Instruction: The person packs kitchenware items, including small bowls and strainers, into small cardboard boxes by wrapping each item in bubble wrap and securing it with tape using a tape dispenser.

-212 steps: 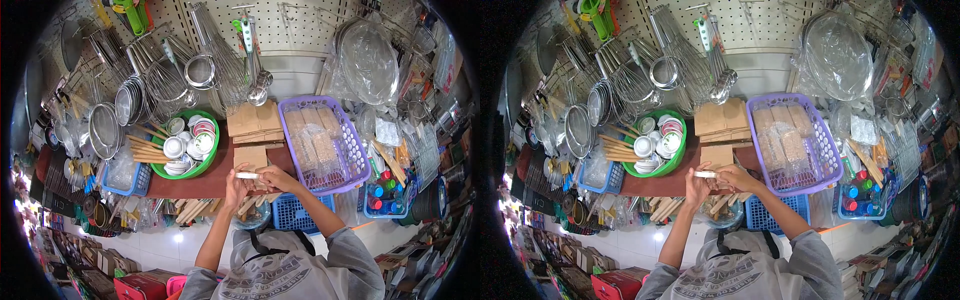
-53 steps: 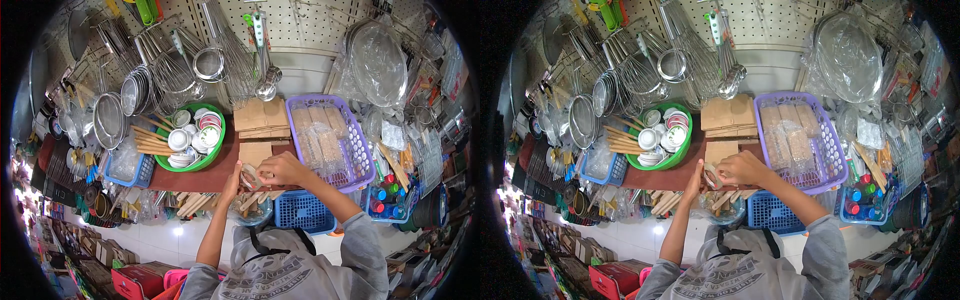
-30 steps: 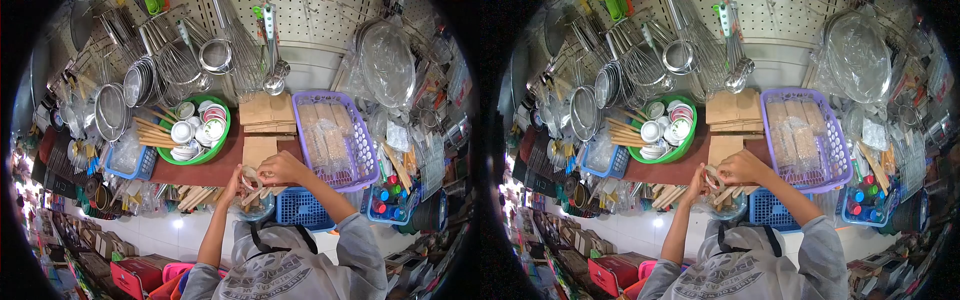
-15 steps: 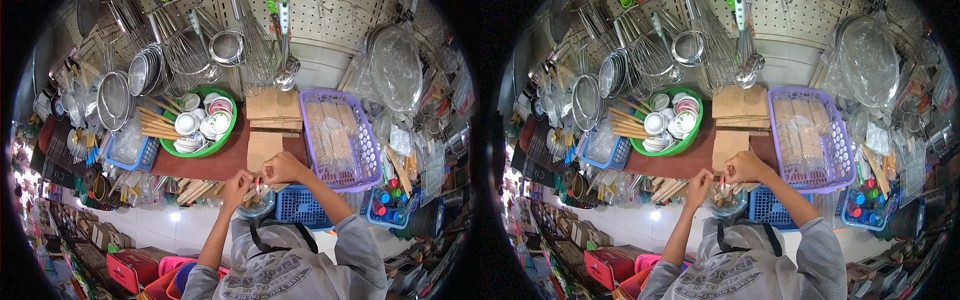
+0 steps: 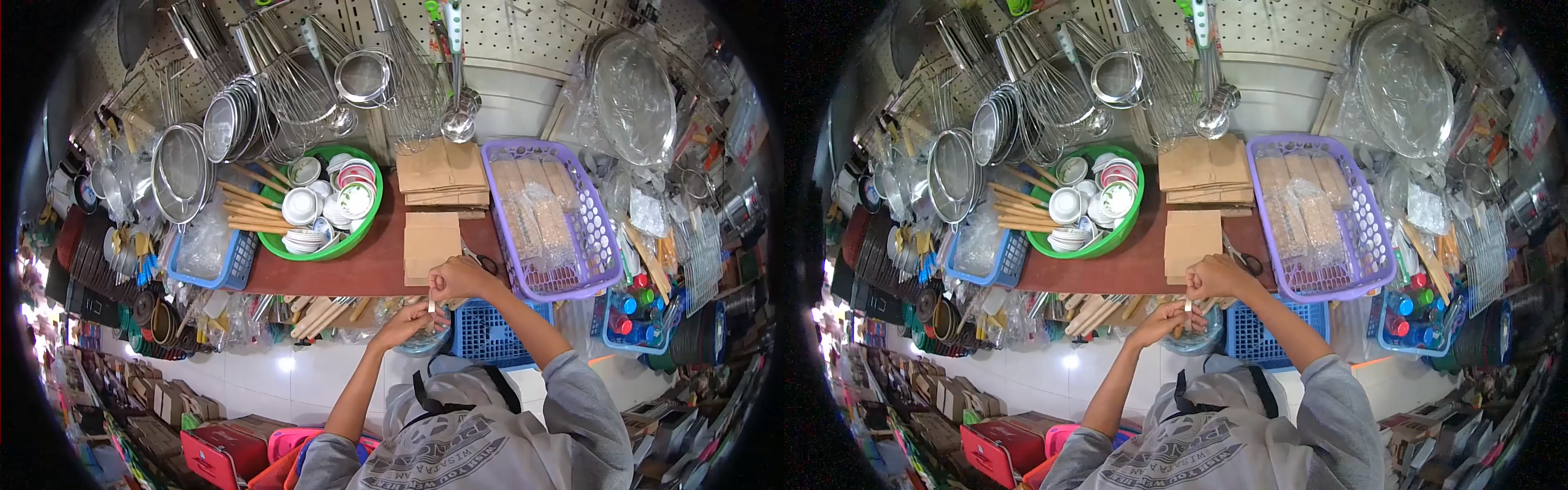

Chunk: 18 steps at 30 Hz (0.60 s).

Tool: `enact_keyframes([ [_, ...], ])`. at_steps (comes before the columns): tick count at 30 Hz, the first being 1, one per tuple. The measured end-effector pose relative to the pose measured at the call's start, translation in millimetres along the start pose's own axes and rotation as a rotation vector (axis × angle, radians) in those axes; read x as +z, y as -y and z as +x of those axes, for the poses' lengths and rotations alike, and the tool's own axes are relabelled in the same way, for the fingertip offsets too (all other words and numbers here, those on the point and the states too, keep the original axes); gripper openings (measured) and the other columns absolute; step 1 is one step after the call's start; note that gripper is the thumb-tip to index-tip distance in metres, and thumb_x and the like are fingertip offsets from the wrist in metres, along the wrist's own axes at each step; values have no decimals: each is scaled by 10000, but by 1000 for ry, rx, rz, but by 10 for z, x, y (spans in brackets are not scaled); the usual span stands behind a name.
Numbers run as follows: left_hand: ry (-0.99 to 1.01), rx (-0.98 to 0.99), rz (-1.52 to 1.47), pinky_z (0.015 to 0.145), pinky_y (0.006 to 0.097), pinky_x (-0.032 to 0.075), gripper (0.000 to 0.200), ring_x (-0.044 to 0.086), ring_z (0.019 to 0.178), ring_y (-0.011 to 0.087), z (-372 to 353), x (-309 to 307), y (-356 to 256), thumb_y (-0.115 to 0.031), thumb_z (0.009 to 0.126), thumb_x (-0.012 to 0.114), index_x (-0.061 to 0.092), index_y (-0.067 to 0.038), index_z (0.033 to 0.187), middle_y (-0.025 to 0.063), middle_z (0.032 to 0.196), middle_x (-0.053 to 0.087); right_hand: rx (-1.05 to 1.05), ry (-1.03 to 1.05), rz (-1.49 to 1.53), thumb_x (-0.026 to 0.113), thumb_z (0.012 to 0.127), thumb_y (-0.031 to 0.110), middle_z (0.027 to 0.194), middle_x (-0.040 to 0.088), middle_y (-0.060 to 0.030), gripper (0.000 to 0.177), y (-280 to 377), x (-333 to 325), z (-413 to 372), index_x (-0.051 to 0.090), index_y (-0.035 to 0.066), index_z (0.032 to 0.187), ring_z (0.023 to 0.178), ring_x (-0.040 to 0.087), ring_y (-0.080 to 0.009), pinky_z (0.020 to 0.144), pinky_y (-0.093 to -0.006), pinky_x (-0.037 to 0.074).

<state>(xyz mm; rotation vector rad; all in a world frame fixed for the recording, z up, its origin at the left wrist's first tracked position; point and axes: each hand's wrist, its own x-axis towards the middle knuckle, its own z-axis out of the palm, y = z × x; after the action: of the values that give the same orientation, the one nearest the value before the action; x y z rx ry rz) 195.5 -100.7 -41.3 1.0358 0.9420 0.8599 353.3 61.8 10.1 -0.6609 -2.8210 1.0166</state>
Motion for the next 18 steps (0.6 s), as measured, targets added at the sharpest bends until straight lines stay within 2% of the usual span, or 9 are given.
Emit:
enact_keyframes([
  [1, -24, -23, 21, 939, 350, 515, 297, 673, 1066, 235, -12, 31, -50, -139, 1047, 434, 520, 4, 1293, 157, 1185, 672, 10, -13, -4, 728, 686, 263, 667, 705, -23, 166, 10, 13, -10, 724, 117, 765, 649, 690, -219, 659, -346, 530],
  [4, -35, 73, -52, 878, 339, 540, 292, 688, 1023, 246, 35, -10, 195, -145, 1050, 420, 516, 1, 1284, 169, 1190, 667, -1, -34, -85, 729, 707, 253, 683, 704, -12, 152, 38, 45, -29, 701, 123, 782, 638, 684, -211, 631, -353, 519],
  [7, -58, 18, -42, 834, 309, 548, 291, 699, 983, 240, 41, -44, 198, -143, 1050, 414, 515, 5, 1280, 170, 1188, 668, 6, -89, -129, 725, 708, 251, 664, 693, -4, 145, 66, 98, -53, 692, 134, 788, 630, 680, -208, 620, -356, 510],
  [10, -94, -51, -137, 614, 173, 427, 264, 693, 893, 135, 12, 5, 66, -171, 1051, 433, 550, -21, 1233, 118, 1162, 687, 2, -147, -201, 732, 707, 251, 652, 685, -6, 151, 115, 103, -93, 676, 138, 790, 627, 677, -210, 617, -355, 505],
  [13, -138, -36, -168, 568, 154, 403, 260, 698, 880, 130, 50, 19, 76, -192, 1055, 444, 552, -29, 1226, 110, 1159, 690, -19, -193, -177, 743, 706, 259, 651, 683, -15, 170, 89, 148, -93, 661, 135, 789, 614, 675, -221, 601, -358, 505],
  [16, -165, -97, -208, 534, 175, 425, 280, 714, 895, 209, 68, 33, 24, -197, 1058, 436, 531, 2, 1231, 143, 1186, 674, -11, -218, -241, 756, 709, 279, 657, 686, -25, 197, 54, 192, -91, 659, 137, 805, 599, 675, -233, 579, -365, 506],
  [18, -172, -98, -228, 500, 161, 376, 265, 713, 885, 201, 113, 16, 55, -199, 1058, 442, 534, 0, 1207, 142, 1171, 677, 1, -229, -253, 753, 718, 312, 668, 692, -49, 227, 40, 198, -104, 669, 128, 821, 630, 689, -254, 609, -397, 520],
])
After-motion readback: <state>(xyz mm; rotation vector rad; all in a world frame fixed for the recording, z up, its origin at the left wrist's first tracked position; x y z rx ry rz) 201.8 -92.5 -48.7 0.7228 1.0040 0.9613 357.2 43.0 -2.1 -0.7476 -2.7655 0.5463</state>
